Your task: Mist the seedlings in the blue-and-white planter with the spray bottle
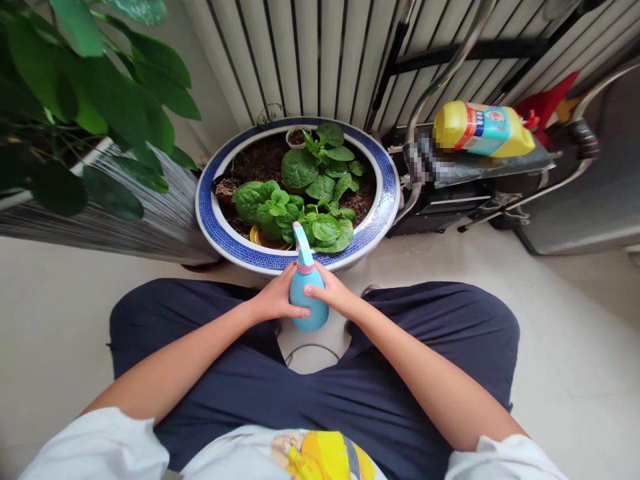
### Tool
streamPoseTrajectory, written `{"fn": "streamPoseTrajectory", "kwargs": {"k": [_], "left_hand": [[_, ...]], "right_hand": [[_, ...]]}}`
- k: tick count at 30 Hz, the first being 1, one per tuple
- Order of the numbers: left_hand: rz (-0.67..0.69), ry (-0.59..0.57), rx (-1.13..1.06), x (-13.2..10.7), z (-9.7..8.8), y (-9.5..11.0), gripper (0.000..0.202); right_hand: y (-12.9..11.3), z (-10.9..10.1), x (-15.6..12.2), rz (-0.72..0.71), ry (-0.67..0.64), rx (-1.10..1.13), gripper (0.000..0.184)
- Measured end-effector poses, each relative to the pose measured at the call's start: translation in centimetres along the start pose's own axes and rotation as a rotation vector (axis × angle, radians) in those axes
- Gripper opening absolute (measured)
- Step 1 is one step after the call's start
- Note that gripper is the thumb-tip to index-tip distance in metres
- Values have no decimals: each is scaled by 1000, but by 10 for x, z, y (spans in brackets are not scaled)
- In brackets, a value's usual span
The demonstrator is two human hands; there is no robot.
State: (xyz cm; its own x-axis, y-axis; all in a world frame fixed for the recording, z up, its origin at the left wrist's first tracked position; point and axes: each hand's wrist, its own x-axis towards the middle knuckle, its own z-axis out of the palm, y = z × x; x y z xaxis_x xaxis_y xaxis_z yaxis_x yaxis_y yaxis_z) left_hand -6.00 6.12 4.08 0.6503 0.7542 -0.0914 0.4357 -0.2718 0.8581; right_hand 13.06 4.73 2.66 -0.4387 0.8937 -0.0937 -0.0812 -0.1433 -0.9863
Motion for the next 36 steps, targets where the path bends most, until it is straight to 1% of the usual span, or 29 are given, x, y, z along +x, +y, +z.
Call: {"fn": "streamPoseTrajectory", "kwargs": {"k": [3, 6, 13, 16, 18, 20, 22, 24, 25, 26, 28, 29, 31, 33, 34, 36], "left_hand": [[-39, 8, 50, 2, 0, 1, 94], [-75, 8, 85, 4, -1, 1, 95], [-94, -9, 96, 7, -1, 4, 94], [-126, 16, 112, 5, 1, 11, 90], [-139, 92, 173, 2, 1, 18, 85], [-95, 221, 213, 0, -2, 23, 75], [-42, 377, 139, 0, -9, 26, 71], [-24, 477, -39, 3, -16, 25, 74], [-11, 469, -129, 5, -19, 25, 77], [6, 421, -214, 7, -21, 24, 82], [53, 272, -364, 12, -22, 25, 90], [73, 209, -421, 15, -21, 26, 94], [100, 144, -467, 20, -19, 29, 99], [83, 148, -443, 25, -17, 32, 99], [49, 162, -430, 27, -15, 33, 96], [-48, 226, -439, 31, -10, 34, 79]], "right_hand": [[-4, -2, 1, 19, 3, -7, 82], [-8, -2, 1, 35, 24, 12, 81], [2, -4, 4, 43, 36, 47, 85], [-1, -4, 1, 39, 51, 63, 80], [-8, -3, -4, 24, 69, 71, 73], [-17, 1, -10, -12, 105, 47, 64], [-24, 7, -17, -56, 148, -35, 57], [-27, 16, -23, -75, 158, -140, 55], [-26, 20, -24, -67, 156, -175, 54], [-25, 24, -26, -56, 161, -195, 54], [-21, 27, -25, -40, 182, -207, 52], [-20, 26, -24, -44, 194, -213, 51], [-18, 21, -19, -77, 208, -250, 49], [-17, 13, -14, -122, 227, -318, 46], [-16, 10, -12, -140, 234, -361, 45], [-14, 6, -10, -158, 238, -470, 41]]}}
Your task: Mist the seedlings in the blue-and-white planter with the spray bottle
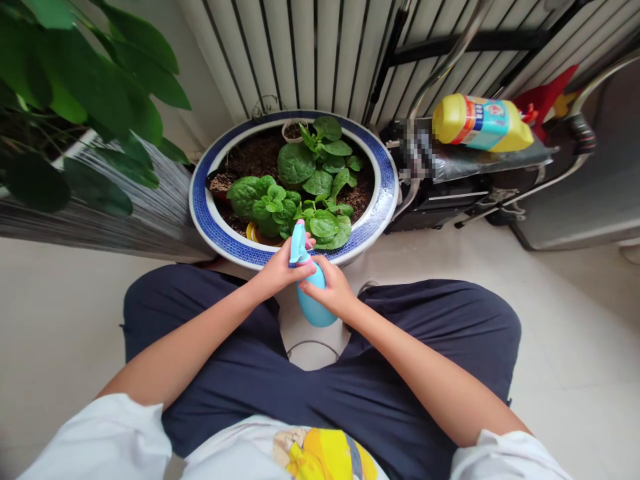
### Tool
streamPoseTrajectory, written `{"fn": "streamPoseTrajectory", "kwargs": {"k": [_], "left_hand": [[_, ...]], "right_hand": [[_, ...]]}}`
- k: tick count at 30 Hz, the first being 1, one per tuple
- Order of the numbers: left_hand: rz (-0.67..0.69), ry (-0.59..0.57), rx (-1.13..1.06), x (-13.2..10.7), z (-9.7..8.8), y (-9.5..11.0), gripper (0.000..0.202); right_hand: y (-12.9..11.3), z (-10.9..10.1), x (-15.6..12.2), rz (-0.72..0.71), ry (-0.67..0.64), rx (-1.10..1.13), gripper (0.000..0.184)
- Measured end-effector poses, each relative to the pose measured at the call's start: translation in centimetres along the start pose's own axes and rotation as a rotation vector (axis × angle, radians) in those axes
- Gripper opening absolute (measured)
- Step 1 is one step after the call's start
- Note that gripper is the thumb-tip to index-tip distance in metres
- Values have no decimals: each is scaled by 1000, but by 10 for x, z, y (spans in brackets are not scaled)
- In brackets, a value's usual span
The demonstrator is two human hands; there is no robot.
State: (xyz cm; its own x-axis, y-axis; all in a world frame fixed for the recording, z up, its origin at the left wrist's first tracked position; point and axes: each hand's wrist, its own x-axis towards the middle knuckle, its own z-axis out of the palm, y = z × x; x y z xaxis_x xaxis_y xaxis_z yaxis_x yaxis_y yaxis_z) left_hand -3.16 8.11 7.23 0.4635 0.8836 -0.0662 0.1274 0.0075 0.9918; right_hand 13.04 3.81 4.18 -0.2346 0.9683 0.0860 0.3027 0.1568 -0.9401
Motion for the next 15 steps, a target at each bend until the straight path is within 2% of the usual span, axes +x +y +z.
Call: {"fn": "streamPoseTrajectory", "kwargs": {"k": [4, 7, 11, 15], "left_hand": [[-120, 199, -81, 0, 15, -4, 46], [-99, 287, -38, 3, 22, -3, 31], [-22, 358, 214, 16, 16, 7, 18], [-6, 421, 295, 23, 3, 20, 21]], "right_hand": [[5, 9, -3, 4, -11, -202, 41], [4, 16, -5, 26, 13, -203, 40], [-3, 18, 2, 18, 45, -105, 41], [-13, 21, 17, -18, 51, -92, 43]]}}
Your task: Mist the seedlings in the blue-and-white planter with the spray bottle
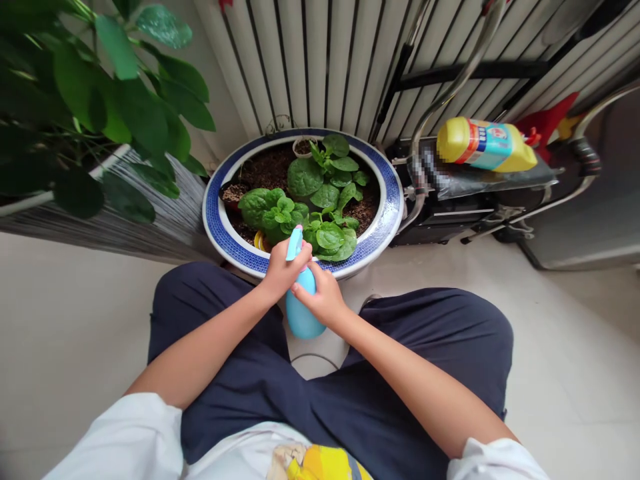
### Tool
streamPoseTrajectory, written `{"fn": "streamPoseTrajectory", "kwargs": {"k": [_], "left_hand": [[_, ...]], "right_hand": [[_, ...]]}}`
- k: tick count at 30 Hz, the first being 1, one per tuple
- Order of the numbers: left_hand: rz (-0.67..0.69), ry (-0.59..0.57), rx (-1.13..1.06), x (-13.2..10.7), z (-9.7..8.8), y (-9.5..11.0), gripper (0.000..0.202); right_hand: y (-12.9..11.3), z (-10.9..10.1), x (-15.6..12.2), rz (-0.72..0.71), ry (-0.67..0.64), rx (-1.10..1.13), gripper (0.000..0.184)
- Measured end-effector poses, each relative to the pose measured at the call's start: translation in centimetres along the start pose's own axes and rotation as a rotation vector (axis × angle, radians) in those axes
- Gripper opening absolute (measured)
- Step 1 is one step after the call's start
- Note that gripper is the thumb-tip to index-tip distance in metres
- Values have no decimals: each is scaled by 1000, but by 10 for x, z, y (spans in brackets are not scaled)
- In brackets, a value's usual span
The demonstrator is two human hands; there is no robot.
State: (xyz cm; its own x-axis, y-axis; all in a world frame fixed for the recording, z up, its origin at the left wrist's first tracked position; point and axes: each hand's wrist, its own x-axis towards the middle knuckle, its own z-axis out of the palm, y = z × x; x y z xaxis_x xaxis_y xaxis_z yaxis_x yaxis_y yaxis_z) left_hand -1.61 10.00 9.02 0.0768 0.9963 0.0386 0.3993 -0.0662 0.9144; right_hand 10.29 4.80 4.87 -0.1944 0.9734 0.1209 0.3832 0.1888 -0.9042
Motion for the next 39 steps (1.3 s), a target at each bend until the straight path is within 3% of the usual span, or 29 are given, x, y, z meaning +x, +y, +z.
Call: {"fn": "streamPoseTrajectory", "kwargs": {"k": [5, 9, 13, 17, 21, 24, 27, 30, 39], "left_hand": [[46, 45, -123, 3, -17, 10, 18], [172, 73, -269, 4, -32, 12, 20], [257, -83, -304, 3, -51, 9, 42], [161, -180, -297, -5, -69, 12, 71], [-6, -179, -245, -18, -84, 18, 58], [-51, -195, -218, -27, -94, 16, 55], [-74, -121, -228, -37, -102, 11, 68], [-74, 45, -212, -50, -107, 10, 79], [126, 287, -83, -86, -124, 10, 65]], "right_hand": [[-14, 0, 21, -147, 18, -153, 45], [-24, -3, 35, -273, -6, -229, 43], [-32, -6, 45, -316, -53, -229, 41], [-41, -14, 52, -314, -170, -73, 44], [-47, -18, 54, -250, -371, 187, 49], [-49, -13, 55, -218, -452, 263, 47], [-50, -5, 57, -202, -498, 269, 47], [-53, 4, 60, -246, -536, 283, 49], [-68, 40, 68, -514, -508, 277, 52]]}}
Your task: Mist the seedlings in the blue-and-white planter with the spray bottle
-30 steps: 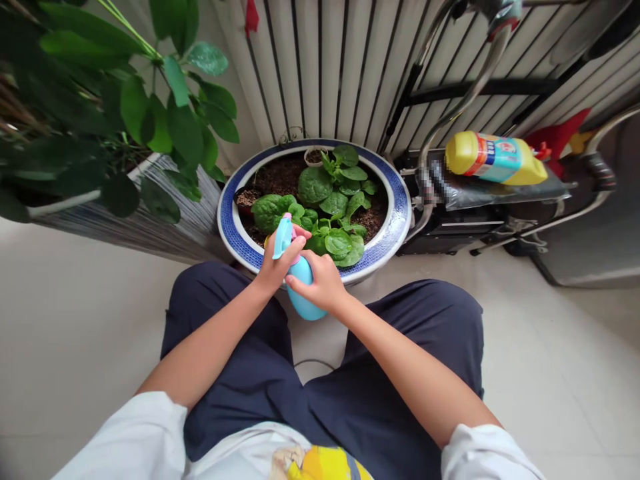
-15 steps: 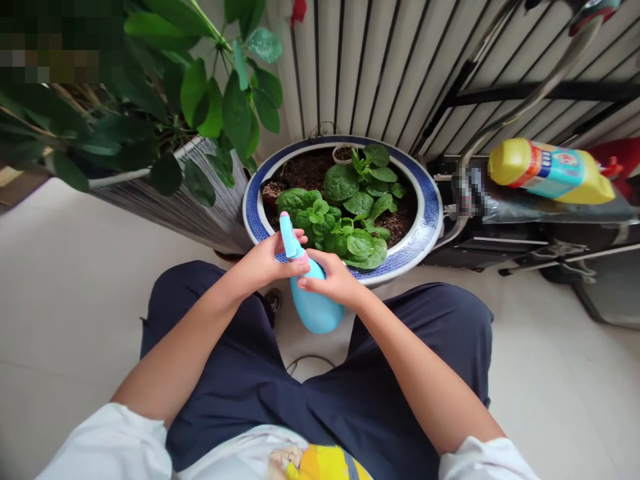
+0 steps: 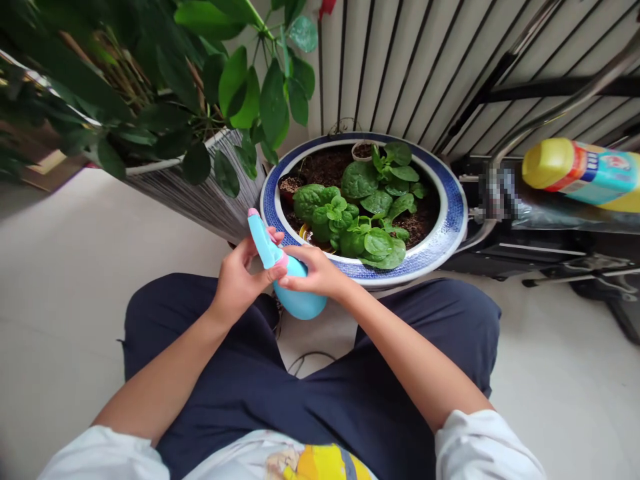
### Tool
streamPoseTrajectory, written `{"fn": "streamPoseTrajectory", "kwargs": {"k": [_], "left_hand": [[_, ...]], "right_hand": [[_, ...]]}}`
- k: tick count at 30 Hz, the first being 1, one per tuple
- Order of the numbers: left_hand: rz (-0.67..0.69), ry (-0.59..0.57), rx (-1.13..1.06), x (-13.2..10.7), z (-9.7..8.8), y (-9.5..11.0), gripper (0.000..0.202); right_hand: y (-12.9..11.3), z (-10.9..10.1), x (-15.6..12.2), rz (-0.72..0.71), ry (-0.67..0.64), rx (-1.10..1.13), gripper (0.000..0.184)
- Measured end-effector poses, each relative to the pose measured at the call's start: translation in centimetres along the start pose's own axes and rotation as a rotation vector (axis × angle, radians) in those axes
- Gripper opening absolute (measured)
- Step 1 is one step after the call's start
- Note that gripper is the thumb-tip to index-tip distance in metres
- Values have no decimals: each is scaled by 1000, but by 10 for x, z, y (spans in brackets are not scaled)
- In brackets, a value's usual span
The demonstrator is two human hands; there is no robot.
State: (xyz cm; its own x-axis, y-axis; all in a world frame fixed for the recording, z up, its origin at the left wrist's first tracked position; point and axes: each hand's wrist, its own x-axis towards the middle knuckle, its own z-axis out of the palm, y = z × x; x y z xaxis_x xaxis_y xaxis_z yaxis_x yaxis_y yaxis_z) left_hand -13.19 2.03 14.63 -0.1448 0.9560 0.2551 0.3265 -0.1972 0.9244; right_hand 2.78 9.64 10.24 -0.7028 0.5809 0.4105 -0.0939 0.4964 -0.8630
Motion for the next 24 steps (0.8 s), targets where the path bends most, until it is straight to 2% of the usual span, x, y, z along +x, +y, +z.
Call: {"fn": "streamPoseTrajectory", "kwargs": {"k": [6, 15, 19, 24], "left_hand": [[45, 66, 17, -6, -5, -1, 57], [5, 66, -6, -10, -4, 5, 46], [-6, 76, -6, -9, -1, -2, 53], [24, 60, 22, -7, 4, -11, 63]], "right_hand": [[0, 4, 8, -37, -2, -16, 55], [1, 9, 7, -5, -8, 23, 56], [-2, 8, 5, 28, -10, 45, 57], [-3, 6, 0, 44, -12, 67, 48]]}}
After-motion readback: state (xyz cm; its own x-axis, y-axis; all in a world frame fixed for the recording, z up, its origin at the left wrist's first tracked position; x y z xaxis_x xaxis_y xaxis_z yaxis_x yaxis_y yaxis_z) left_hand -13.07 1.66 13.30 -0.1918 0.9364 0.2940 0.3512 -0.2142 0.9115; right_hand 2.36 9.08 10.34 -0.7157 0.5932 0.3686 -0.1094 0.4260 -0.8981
